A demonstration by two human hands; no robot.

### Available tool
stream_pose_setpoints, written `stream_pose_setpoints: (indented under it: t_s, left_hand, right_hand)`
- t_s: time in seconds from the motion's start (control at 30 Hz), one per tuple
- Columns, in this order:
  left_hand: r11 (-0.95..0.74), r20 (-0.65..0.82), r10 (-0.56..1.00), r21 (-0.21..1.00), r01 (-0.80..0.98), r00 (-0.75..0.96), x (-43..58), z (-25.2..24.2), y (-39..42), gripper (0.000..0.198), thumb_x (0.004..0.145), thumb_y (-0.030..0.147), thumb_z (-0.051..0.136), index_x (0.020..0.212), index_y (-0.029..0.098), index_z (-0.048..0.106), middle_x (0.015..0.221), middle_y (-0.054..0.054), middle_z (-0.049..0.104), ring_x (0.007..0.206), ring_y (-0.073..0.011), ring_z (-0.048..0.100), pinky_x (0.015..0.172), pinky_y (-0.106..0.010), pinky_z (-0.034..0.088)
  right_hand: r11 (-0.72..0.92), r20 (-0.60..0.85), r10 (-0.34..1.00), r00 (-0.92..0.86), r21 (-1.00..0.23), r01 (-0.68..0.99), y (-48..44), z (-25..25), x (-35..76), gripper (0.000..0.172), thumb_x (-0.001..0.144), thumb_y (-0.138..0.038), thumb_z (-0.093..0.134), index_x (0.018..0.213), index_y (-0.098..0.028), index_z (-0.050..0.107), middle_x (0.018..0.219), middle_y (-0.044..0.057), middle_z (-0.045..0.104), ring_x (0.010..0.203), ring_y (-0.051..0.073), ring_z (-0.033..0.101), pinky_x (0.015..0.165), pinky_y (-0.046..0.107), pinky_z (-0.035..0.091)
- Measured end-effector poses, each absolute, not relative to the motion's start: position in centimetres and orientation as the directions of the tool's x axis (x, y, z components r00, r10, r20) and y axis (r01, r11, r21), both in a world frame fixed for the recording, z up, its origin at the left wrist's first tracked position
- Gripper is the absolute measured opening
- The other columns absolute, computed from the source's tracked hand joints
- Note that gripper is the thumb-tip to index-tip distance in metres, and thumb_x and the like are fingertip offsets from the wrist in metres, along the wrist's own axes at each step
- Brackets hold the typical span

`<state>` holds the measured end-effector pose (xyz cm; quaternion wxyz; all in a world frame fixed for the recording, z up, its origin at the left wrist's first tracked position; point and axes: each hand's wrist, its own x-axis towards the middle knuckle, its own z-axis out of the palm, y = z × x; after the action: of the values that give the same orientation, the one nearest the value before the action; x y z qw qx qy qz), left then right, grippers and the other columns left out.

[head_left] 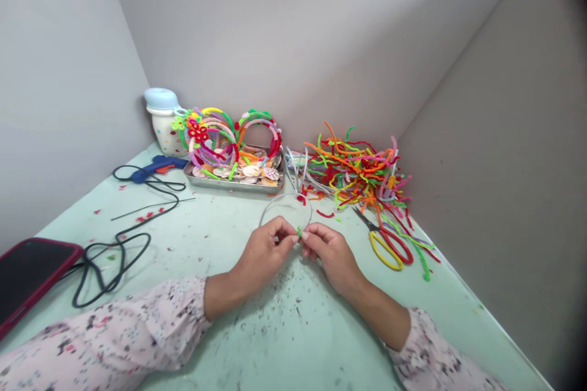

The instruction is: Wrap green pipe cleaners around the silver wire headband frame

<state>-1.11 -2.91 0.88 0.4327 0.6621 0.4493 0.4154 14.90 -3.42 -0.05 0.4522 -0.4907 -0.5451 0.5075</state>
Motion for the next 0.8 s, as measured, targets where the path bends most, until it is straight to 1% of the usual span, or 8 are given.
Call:
stream_pose_setpoints:
  t_s: [0.23, 0.6, 0.8]
  left_hand:
    - [-0.229, 0.168, 0.949, 0.949, 0.219, 0.267, -1.09, 1.12, -2.97, 0.009, 0.081, 0.023, 0.054, 0.079, 0.016, 0.059, 0.072, 0.001, 0.061, 0.068, -0.0124, 0.054, 0.062, -0.022, 0.042]
    - [-0.210, 0.156, 0.951, 0.959, 0.188, 0.265, -1.13, 0.89, -2.99, 0.009, 0.081, 0.023, 0.054, 0.080, 0.016, 0.060, 0.073, 0.000, 0.062, 0.070, -0.0127, 0.056, 0.064, -0.022, 0.043]
    - [-0.203, 0.148, 0.949, 0.963, 0.180, 0.279, -1.12, 0.89, -3.06, 0.009, 0.081, 0.023, 0.055, 0.079, 0.016, 0.060, 0.073, 0.000, 0.064, 0.070, -0.0131, 0.057, 0.064, -0.023, 0.044]
  right_hand:
    - [-0.001, -0.008, 0.996, -0.093, -0.997, 0.077, -3.37, -0.08, 14.86, 0.019, 0.080, -0.036, 0.058, 0.072, -0.019, 0.057, 0.055, -0.004, 0.051, 0.053, 0.011, 0.042, 0.054, 0.024, 0.034]
    - [-0.017, -0.025, 0.995, -0.098, -0.997, 0.080, -3.33, -0.29, 14.82, 0.021, 0.080, -0.038, 0.058, 0.074, -0.018, 0.058, 0.053, -0.004, 0.053, 0.050, 0.010, 0.040, 0.053, 0.024, 0.032]
    - [-0.017, -0.024, 0.992, -0.125, -0.998, 0.059, -3.19, -0.28, 15.06, 0.018, 0.080, -0.033, 0.057, 0.071, -0.018, 0.057, 0.053, -0.004, 0.053, 0.051, 0.011, 0.042, 0.053, 0.024, 0.032]
